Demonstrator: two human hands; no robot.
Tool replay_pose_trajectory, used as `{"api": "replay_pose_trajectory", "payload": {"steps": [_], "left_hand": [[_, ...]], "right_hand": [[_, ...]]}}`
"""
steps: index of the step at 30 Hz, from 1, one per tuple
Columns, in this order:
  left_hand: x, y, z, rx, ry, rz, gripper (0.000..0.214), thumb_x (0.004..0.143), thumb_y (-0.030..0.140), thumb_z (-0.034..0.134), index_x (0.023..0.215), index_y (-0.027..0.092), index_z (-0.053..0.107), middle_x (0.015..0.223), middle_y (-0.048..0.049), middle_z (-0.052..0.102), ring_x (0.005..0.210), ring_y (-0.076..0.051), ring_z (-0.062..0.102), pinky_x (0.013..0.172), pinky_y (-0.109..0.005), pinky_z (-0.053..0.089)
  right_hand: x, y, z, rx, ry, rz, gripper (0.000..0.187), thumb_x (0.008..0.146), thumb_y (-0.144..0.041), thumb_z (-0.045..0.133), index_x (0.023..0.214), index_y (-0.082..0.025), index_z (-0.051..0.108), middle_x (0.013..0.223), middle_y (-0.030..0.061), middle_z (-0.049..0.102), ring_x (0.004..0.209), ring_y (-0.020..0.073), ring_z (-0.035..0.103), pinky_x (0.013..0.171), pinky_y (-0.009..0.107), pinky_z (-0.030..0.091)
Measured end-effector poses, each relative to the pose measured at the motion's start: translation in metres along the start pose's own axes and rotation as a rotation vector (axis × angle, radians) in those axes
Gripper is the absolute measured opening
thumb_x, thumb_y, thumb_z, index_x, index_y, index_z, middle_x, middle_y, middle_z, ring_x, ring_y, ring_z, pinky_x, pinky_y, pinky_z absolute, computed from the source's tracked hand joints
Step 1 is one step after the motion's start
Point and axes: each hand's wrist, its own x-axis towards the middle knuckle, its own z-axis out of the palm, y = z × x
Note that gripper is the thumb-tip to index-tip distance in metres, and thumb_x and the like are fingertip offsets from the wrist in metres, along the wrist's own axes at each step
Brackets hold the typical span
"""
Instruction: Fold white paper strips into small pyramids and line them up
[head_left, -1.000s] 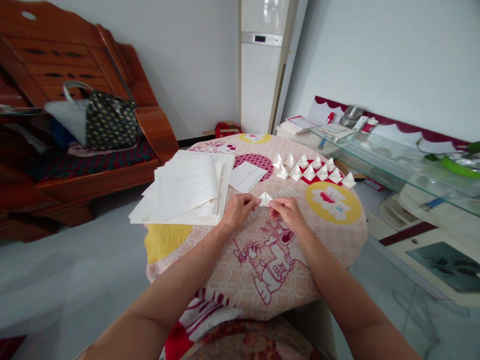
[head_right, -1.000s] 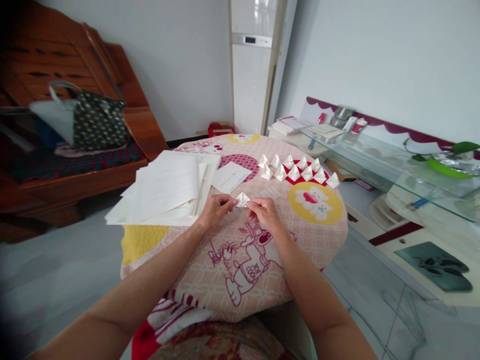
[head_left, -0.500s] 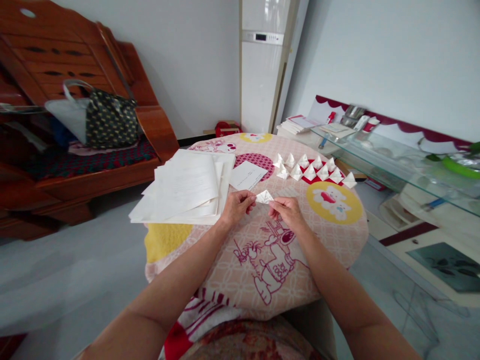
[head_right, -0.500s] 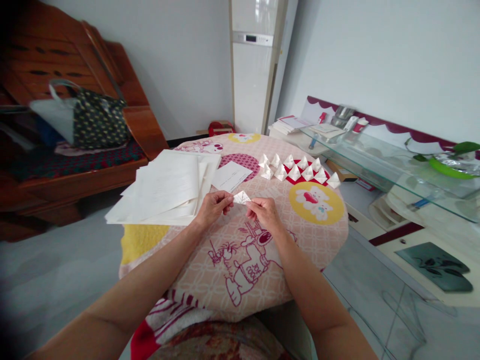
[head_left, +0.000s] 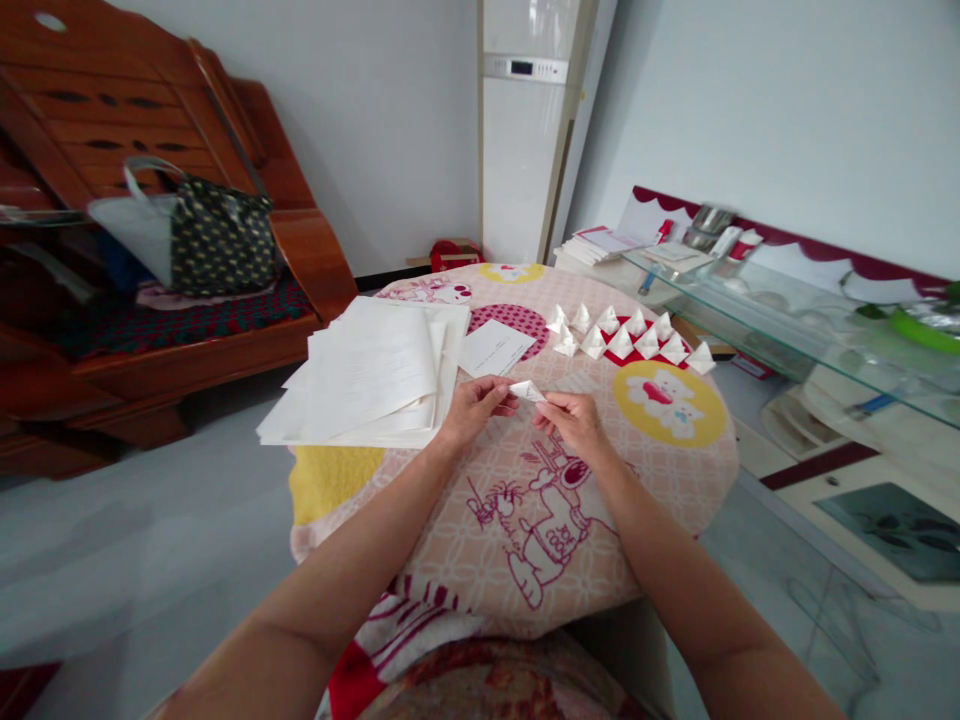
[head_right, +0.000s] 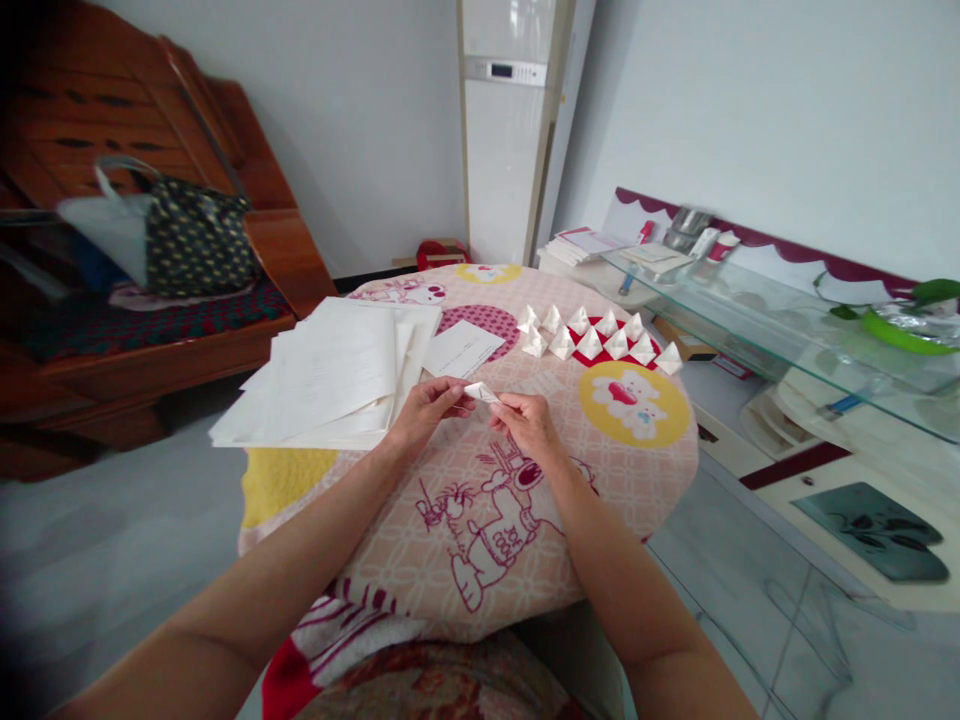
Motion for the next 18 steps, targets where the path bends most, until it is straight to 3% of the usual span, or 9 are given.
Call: {"api": "replay_pose_trajectory", "payload": {"steps": [8,14,18], "left_hand": [[-0.0015,0.0020,-0.0005,-0.035,0.004,-0.060,0.054,0.069,0.061,0.082,0.090,0.013,0.070,0.081,-0.0070,0.075,0.073,-0.016,0.071,0.073,-0.029,0.058],[-0.0020,0.0041,0.0009,-0.052,0.008,-0.062,0.056,0.064,0.061,0.085,0.088,0.013,0.070,0.080,-0.0058,0.074,0.070,-0.015,0.069,0.072,-0.028,0.059],[-0.0027,0.0055,0.0014,-0.033,0.018,-0.057,0.058,0.063,0.064,0.084,0.086,0.013,0.071,0.081,-0.0066,0.074,0.069,-0.015,0.068,0.071,-0.029,0.059]], "right_hand": [[-0.0008,0.0115,0.0024,-0.138,-0.004,-0.031,0.033,0.090,-0.042,0.056,0.072,-0.019,0.070,0.065,0.0023,0.067,0.059,0.0161,0.060,0.053,0.024,0.044],[-0.0008,0.0089,0.0018,-0.080,-0.029,-0.030,0.035,0.089,-0.039,0.058,0.113,-0.019,0.076,0.072,0.0012,0.071,0.064,0.0176,0.065,0.055,0.024,0.047],[-0.0015,0.0080,0.0018,-0.075,-0.025,-0.019,0.043,0.088,-0.038,0.059,0.124,-0.019,0.073,0.074,0.0011,0.073,0.065,0.0178,0.066,0.055,0.024,0.048]]}}
